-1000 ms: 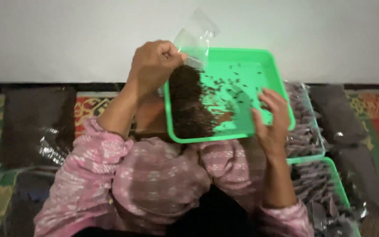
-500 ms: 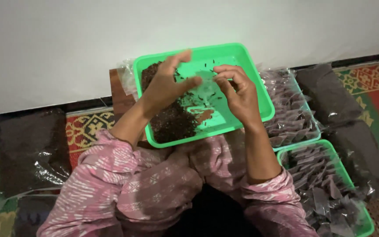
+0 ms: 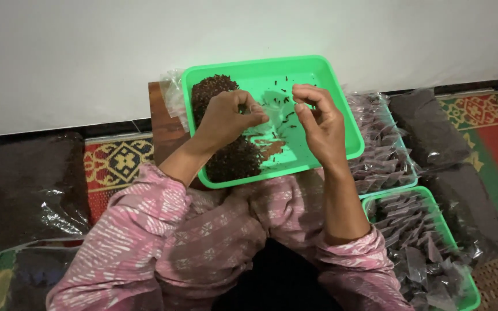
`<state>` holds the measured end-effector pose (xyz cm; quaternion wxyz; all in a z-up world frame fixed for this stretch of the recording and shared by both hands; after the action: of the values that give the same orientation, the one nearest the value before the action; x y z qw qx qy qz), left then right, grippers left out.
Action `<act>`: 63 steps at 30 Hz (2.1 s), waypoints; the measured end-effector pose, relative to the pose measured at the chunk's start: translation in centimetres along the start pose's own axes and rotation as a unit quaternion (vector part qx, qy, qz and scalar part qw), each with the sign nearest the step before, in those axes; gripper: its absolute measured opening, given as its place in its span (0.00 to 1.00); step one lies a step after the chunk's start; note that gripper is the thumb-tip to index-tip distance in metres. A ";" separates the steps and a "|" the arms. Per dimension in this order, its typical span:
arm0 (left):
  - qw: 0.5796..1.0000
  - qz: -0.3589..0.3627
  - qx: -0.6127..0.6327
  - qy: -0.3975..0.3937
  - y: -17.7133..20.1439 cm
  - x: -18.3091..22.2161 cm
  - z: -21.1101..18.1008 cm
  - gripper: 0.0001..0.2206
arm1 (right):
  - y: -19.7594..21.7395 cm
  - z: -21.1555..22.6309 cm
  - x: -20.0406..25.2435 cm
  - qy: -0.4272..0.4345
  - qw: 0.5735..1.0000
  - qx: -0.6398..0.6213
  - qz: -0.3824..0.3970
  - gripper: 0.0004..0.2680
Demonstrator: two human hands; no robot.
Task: The person places small amounts of dried cloves into plastic bags by hand, using a small plastic stick to help guide them, then seals each bag by hand.
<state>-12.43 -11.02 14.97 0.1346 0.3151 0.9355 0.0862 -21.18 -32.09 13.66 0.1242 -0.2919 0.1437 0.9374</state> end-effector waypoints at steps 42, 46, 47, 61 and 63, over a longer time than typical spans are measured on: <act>0.986 0.125 0.086 0.065 -1.0 -0.3 4.8 0.14 | 2.4 -0.2 0.0 -0.046 0.999 -0.001 0.010 0.02; 0.996 0.015 -0.083 0.016 -1.3 -0.3 2.7 0.21 | 2.1 0.2 -0.3 -0.012 0.994 0.099 0.033 0.03; 0.978 -0.024 -0.206 -0.018 -1.6 -0.2 0.9 0.33 | 1.7 0.2 -0.4 0.012 0.989 0.144 0.037 0.04; 0.923 -0.189 -0.331 -0.055 -4.5 -0.9 3.8 0.28 | -3.8 4.3 -1.2 0.033 0.940 0.329 0.090 0.06; 0.943 -0.181 -0.267 -0.083 -4.3 -1.6 5.2 0.26 | -3.8 5.4 -1.3 0.023 0.936 0.336 0.104 0.08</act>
<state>-12.04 -14.99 9.34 0.3041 0.0985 0.9050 0.2808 -21.74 -26.88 17.94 0.1133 -0.2376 0.4832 0.8350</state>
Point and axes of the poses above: each hand's wrist, its own x-axis away from the middle knuckle, its own y-axis out of the back of the hand, z = x × y, the point moved 1 cm from there along -x, towards the middle knuckle, and after that the axes turned 1 degree about y, right-handed, at the moved point
